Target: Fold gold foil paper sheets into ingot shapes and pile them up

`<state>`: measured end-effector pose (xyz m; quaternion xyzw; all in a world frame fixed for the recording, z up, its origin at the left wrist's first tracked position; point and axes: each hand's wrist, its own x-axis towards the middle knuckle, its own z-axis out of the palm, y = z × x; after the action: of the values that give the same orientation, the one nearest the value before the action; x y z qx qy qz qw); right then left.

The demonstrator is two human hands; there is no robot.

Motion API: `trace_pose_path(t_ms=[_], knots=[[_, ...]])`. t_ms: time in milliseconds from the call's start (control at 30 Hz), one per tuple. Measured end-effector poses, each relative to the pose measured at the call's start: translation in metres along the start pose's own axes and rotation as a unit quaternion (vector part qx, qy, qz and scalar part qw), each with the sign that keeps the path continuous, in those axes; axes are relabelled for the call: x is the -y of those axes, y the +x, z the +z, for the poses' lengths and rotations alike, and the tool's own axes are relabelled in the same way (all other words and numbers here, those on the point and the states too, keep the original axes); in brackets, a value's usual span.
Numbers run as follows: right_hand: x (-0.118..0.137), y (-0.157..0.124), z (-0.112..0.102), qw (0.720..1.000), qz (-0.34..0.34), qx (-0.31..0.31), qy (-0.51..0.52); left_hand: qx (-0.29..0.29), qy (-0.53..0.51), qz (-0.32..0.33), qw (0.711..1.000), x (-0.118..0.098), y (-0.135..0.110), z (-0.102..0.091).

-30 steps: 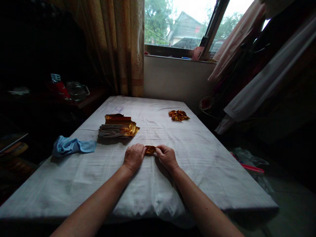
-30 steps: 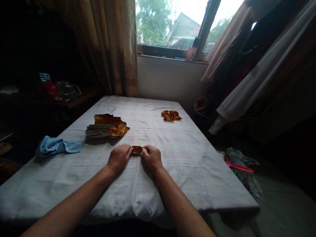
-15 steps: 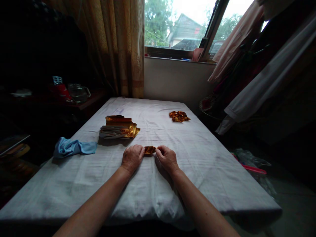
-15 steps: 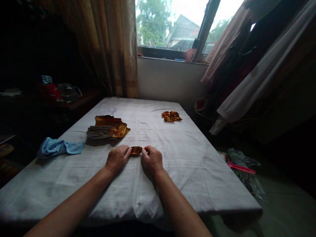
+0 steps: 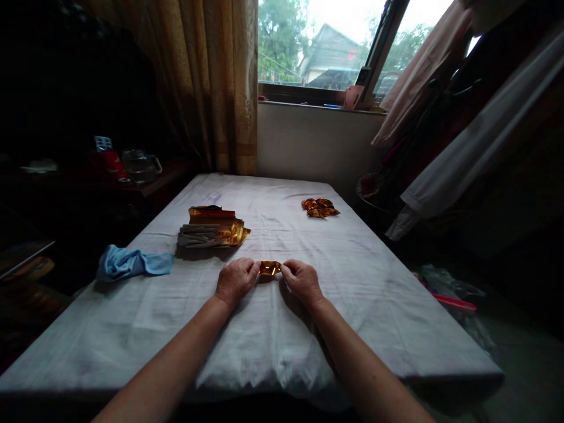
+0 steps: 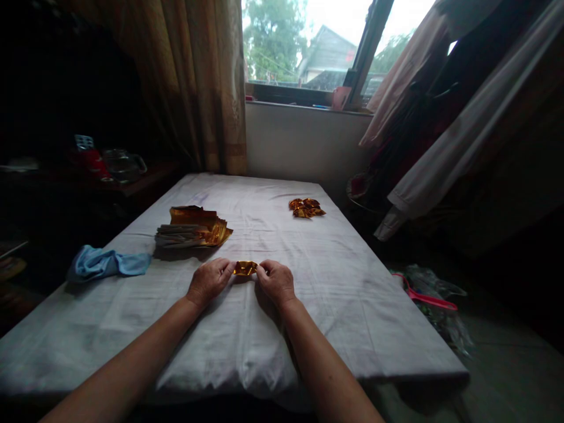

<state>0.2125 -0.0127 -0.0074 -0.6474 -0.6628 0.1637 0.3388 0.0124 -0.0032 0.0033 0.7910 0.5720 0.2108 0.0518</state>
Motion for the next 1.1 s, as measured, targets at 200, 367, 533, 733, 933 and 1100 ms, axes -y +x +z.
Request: trace_pose_path(t_ms=[200,367,533,733,933,1100], knots=[[-0.008,0.008,-0.007,0.999,0.032,-0.009,-0.023,-0.002,-0.024,-0.003,1.000,0.008,0.002,-0.002],[-0.005,0.014,-0.010,0.999,0.021,0.008,-0.036,0.014,-0.044,0.019,0.999,0.007,0.004,-0.002],[-0.001,0.017,-0.014,0.996,-0.042,0.068,-0.044,0.037,-0.052,0.054,0.997,0.007,0.011,-0.006],[-0.027,0.040,-0.036,0.995,-0.027,0.042,-0.083,0.052,-0.045,0.083,0.994,0.017,0.028,-0.009],[-0.086,0.087,-0.079,0.983,0.086,-0.072,-0.147,0.016,-0.036,0.064,0.997,0.029,0.044,0.002],[-0.132,0.117,-0.108,0.954,0.177,-0.128,-0.204,-0.008,-0.036,0.068,0.997,0.032,0.043,0.008]])
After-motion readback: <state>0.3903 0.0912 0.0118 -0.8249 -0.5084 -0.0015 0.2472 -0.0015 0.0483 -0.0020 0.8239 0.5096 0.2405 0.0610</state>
